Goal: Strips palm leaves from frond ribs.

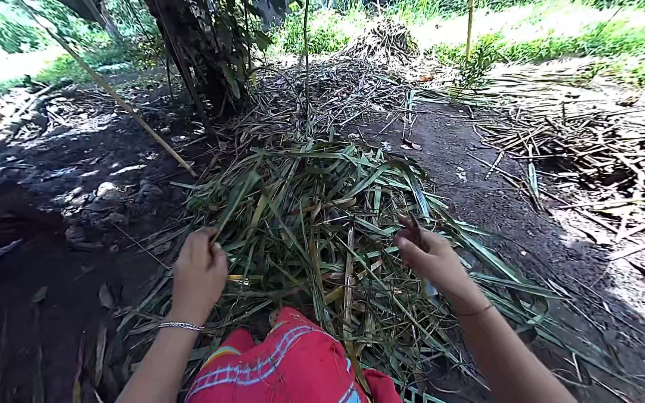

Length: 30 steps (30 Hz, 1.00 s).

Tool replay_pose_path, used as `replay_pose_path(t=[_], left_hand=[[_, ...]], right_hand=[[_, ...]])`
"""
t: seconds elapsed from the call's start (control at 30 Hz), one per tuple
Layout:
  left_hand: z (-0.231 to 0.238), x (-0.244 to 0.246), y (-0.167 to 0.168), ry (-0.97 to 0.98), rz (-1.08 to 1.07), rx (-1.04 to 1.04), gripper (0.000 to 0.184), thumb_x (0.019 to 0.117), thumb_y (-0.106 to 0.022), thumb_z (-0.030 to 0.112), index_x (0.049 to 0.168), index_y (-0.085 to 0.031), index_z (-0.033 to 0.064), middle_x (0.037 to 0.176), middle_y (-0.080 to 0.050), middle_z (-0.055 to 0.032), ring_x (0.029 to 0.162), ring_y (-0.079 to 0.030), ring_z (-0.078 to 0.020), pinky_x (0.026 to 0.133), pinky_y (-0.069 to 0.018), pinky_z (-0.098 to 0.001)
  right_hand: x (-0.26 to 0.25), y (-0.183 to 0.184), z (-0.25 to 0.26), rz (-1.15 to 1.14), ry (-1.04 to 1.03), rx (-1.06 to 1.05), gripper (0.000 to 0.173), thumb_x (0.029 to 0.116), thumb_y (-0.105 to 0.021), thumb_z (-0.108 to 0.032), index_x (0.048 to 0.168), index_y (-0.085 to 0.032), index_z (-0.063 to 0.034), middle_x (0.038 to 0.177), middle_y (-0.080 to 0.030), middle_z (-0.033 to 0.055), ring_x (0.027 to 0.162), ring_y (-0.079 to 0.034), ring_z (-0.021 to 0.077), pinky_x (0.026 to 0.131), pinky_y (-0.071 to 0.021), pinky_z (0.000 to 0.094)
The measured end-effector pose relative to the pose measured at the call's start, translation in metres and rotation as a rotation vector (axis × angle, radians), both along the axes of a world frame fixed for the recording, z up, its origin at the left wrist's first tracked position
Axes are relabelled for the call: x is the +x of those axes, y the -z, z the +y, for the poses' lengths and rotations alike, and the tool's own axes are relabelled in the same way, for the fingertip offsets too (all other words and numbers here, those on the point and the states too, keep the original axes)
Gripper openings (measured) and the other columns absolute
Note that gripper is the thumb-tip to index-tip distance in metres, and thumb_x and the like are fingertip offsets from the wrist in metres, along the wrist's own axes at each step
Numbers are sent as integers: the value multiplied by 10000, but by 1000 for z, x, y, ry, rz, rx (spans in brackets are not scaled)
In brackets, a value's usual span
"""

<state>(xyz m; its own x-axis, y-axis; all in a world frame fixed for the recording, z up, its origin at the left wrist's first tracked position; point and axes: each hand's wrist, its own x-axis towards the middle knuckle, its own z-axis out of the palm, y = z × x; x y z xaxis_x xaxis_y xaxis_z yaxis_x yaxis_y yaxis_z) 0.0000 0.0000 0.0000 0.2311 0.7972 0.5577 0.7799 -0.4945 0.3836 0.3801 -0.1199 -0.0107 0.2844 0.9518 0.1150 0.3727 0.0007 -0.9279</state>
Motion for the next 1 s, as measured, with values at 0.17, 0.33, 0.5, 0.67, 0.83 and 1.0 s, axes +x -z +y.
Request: replay_pose_path(t=[0.17,0.33,0.5,0.67,0.83,1.0], left_hand=[[-15,91,-5,265,-94,-98,305,1039,-515,201,1180,-630,-44,1120,-664,-230,1011,-671,-380,865,-543,-573],[-26,116,-13,339,-63,-19,329,985,-597,249,1203,-661,10,1083,-709,-146,1010,-675,-340,880,-517,-569],[-29,147,-44,456,-72,-321,357,972,-685,376,1108,-749,51,1055,-712,-127,1022,-673,-299,909,-516,-555],[-18,174,-41,466,-160,-652,259,983,-683,280,1024,-700,25,1031,-656,-117,946,-632,-246,870,-513,-483],[0,190,-29,313,-134,-780,339,1032,-612,270,1194,-653,-24,1162,-658,-227,1104,-628,-354,984,-475,-553],[43,179,-10,39,-140,-729,342,1044,-589,283,1217,-652,-5,1216,-662,-236,1166,-625,-396,1009,-462,-600]], right_hand=[[-89,-23,50,547,50,257,413,1053,-514,-140,1454,-491,-44,958,-681,38,523,-511,33,472,-449,180],[-105,-23,58,881,334,473,157,1060,-512,-91,1200,-552,-31,771,-636,45,481,-558,54,437,-491,174],[-105,-18,38,852,328,583,179,1032,-513,-17,1193,-582,17,726,-672,36,501,-593,44,461,-510,166],[-100,-1,28,700,406,637,226,1008,-525,19,1209,-623,50,798,-717,13,559,-627,29,492,-525,160],[-102,25,24,666,466,615,211,1004,-519,14,1173,-638,57,884,-737,-4,603,-646,2,511,-534,152],[-87,34,-13,698,620,703,286,1047,-437,9,1314,-530,54,854,-706,-36,560,-639,12,511,-561,165]])
